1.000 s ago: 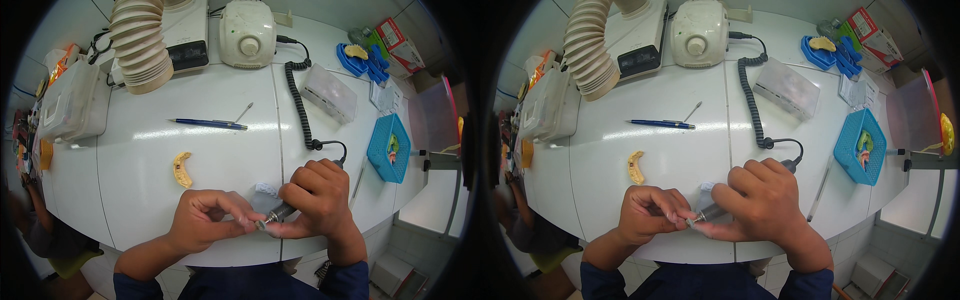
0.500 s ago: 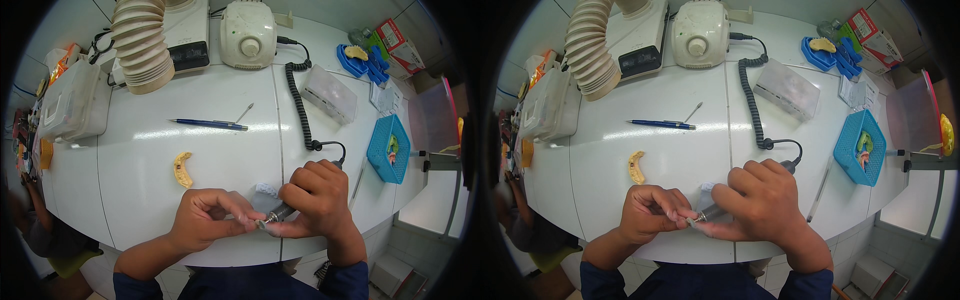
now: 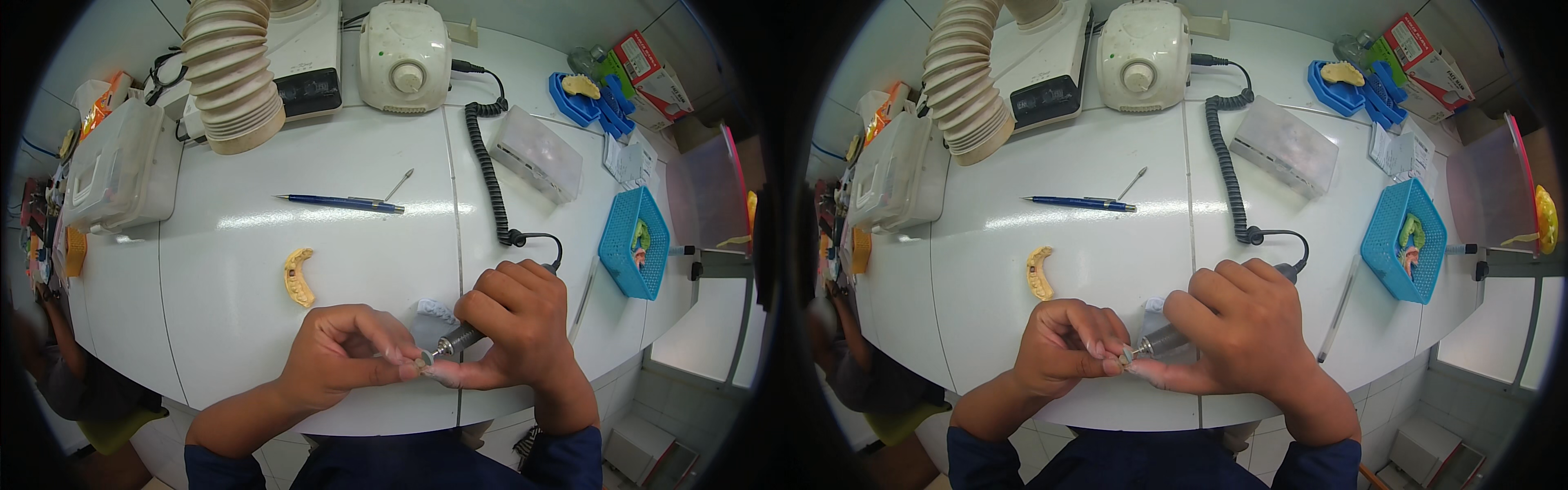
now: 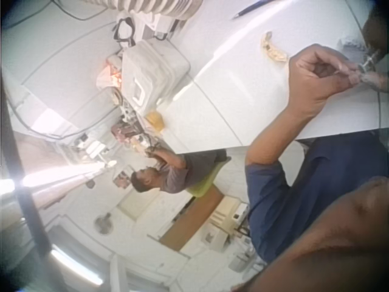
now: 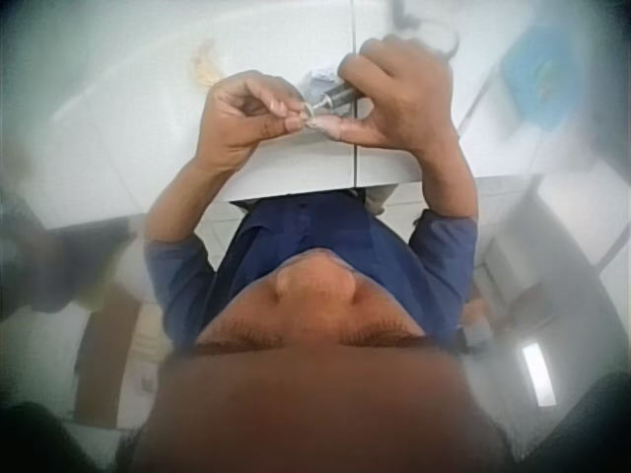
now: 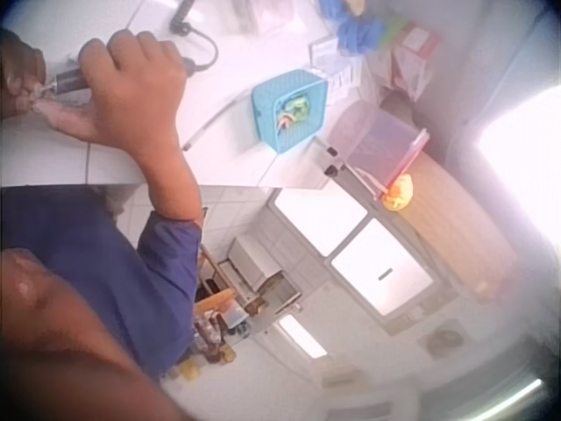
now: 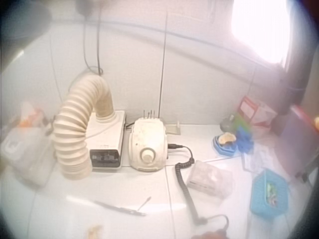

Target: The person handles a dental prosthesis, separating the upper and lower halves. They then use a rotary tool to grind and shape a small component of the prosthesis before reassembling the parts.

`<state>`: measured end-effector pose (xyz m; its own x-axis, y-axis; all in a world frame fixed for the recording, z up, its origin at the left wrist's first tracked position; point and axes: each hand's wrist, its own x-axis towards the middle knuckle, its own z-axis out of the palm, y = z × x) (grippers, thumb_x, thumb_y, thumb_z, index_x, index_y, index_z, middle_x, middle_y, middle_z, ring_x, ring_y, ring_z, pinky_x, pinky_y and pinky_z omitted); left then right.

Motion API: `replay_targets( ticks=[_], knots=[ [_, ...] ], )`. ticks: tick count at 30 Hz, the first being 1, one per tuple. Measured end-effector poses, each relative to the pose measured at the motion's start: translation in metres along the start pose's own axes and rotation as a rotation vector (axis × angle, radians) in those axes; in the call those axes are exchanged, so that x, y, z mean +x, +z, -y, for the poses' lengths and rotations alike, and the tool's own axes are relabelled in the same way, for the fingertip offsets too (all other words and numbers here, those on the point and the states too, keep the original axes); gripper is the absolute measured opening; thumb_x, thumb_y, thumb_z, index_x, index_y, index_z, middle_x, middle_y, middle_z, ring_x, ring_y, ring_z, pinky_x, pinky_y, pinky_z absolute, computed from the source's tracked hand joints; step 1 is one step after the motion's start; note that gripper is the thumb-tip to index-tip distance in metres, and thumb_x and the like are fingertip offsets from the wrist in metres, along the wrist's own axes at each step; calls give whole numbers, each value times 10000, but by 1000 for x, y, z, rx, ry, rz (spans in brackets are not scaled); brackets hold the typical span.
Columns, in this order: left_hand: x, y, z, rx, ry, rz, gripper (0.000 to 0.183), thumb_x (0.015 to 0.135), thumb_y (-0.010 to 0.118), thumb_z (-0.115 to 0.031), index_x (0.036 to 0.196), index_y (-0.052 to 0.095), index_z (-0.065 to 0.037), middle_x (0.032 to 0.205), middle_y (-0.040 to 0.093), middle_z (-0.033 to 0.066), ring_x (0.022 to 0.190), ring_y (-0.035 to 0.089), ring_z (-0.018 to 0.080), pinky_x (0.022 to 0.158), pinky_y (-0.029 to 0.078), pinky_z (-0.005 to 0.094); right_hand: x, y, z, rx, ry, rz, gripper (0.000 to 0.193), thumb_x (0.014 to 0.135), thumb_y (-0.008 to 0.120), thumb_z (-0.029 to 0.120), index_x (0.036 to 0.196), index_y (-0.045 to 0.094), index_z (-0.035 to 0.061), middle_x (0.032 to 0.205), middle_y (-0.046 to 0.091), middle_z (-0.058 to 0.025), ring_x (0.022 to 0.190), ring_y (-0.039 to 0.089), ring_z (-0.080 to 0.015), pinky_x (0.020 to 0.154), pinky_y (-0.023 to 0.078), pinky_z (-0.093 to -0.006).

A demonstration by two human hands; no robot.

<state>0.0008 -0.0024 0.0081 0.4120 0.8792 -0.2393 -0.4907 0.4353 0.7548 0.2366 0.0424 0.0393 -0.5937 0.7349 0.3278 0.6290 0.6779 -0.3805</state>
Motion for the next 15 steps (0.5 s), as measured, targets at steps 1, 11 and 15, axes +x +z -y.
replay_targets(
  ticks=[1,11,15],
  knots=[
    [-1,0,0,-17,-19,-4,284,780,804,152,827,647,-80,924,748,130,923,679,226,775,566,346,0,0,0,1,1,2,492,649,863,552,727,610,138,683,491,-1,593,526,-183,550,357,-333],
    [0,-1,2,-58,-40,-1,286,781,800,153,831,646,-83,918,744,121,938,685,235,799,571,349,-2,1,-1,12,-11,12,479,652,863,549,729,614,148,685,477,3,597,521,-178,550,352,-331],
    [0,-2,3,-69,-34,4,285,778,803,151,833,649,-82,932,752,136,934,686,233,798,574,352,-2,0,0,3,-13,14,471,652,863,542,728,613,151,685,474,4,599,522,-177,551,355,-330]
  ],
)
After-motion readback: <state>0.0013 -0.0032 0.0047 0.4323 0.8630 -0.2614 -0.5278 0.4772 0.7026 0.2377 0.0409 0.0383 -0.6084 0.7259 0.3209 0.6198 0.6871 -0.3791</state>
